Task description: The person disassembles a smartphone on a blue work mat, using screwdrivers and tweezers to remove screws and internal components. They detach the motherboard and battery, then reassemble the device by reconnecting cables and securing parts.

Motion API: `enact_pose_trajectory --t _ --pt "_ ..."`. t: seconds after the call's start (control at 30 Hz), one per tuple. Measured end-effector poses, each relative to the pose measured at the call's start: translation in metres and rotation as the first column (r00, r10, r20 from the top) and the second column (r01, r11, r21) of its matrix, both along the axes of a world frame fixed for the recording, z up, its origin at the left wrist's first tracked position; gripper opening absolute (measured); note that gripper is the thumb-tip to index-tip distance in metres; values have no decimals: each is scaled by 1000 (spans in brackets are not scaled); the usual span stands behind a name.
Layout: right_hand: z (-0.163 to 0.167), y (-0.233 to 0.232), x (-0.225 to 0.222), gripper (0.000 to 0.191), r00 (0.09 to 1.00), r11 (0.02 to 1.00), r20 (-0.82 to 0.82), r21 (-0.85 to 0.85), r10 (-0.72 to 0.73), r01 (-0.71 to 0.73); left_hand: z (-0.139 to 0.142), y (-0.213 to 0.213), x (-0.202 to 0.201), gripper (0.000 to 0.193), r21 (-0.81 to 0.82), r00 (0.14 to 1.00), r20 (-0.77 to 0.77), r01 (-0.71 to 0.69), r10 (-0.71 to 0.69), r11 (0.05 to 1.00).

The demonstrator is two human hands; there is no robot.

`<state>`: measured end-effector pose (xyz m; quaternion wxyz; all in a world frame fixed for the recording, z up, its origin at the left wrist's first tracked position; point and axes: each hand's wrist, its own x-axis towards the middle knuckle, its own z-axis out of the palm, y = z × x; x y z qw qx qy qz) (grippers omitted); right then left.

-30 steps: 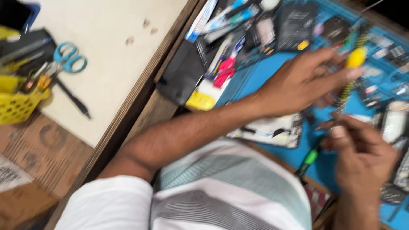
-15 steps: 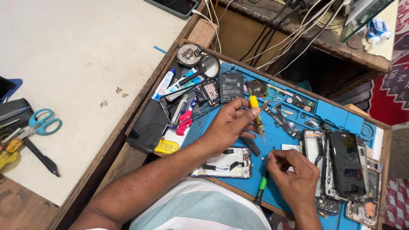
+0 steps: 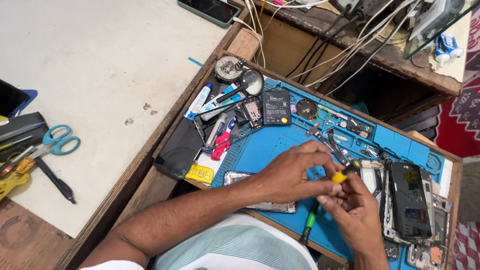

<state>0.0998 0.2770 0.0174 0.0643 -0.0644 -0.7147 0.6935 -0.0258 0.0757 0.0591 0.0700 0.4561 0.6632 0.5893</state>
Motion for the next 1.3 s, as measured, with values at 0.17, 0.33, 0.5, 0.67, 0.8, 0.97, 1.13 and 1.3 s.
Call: enact_pose_trajectory --t 0.17,0.33,0.5,0.67,0.8,0.97,1.13,1.3 --pt "-1 2 5 27 995 995 -31 44 -93 94 0 4 3 38 -94 1000 -6 21 -22 995" --pt "15 -6 14 19 984 938 13 303 -180 168 -12 -27 -1 72 -257 996 -85 -2 -20 966" --pt "34 -28 13 24 989 924 68 368 -135 101 -21 -74 4 106 -513 945 -326 -188 12 837" --pt "51 -42 25 36 973 895 220 445 -71 -35 -29 -90 13 103 -528 950 -310 -188 18 828" --pt "44 -63 62 33 975 791 196 610 -101 -40 -42 -96 21 91 -453 939 -334 -235 81 860" --pt "28 -79 82 32 993 517 110 853 -35 -76 -52 -91 27 90 -380 899 -407 -330 165 864" --pt "27 -89 65 33 993 262 118 958 17 -118 -50 -86 30 84 -410 898 -398 -355 185 840" --pt "36 -92 45 36 967 -80 151 987 203 -138 -53 -80 30 83 -359 861 -443 -425 249 831"
